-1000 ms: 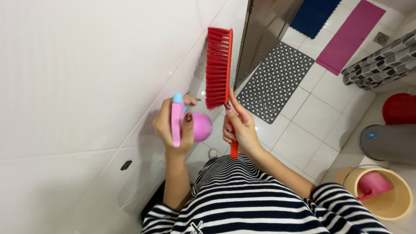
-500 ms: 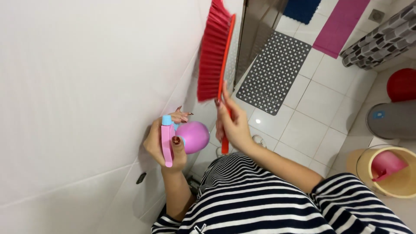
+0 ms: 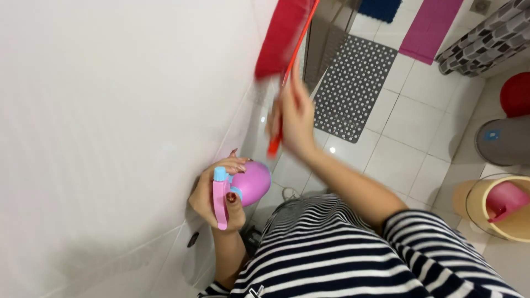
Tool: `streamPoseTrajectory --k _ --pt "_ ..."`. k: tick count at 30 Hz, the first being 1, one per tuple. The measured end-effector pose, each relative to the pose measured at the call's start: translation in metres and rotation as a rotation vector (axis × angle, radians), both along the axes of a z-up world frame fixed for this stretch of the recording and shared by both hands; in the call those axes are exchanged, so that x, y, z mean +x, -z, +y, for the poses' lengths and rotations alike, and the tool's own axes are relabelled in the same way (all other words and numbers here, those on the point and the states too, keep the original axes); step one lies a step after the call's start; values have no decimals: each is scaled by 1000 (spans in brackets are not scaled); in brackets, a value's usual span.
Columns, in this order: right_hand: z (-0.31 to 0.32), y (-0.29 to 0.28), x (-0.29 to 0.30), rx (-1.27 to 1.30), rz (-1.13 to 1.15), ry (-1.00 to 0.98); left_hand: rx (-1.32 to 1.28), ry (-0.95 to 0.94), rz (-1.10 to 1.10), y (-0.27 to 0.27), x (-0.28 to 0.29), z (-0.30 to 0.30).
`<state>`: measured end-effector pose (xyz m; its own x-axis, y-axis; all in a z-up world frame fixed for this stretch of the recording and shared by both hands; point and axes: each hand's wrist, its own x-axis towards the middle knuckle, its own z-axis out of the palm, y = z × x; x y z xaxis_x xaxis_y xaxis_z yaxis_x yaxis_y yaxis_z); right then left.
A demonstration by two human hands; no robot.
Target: The person cleans a bathroom by first pouring water from a pink scoop into a yellow bucket. They then use a red brush to scrub the white tiled walls and floor, spraying a cleaning solution from a pink bottle onto the surfaces as they scrub.
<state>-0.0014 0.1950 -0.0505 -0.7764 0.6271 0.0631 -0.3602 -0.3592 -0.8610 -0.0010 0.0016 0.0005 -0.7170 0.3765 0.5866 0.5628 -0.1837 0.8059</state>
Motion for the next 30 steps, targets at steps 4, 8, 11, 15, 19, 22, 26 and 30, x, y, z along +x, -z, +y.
streamPoseTrajectory --k 4,8,11,15,19,22,26,30 --pt "73 -2 -56 -386 108 164 29 -8 -35 0 2 2" --pt "30 12 -16 29 -18 206 43 -42 -44 -2 2 6" --pt "-6 22 14 137 -80 140 34 -77 2 -3 1 10" --pt "62 5 -22 300 -62 256 -8 -96 17 -7 0 10" --pt "45 12 -2 196 -108 275 -44 -125 28 -10 4 9" --pt "-14 53 33 557 -123 303 -43 -143 45 -9 1 15" --pt "-6 22 18 191 -144 191 -48 -144 21 -6 1 11" --pt "59 0 -23 -114 -43 256 -60 -147 21 -7 3 11"
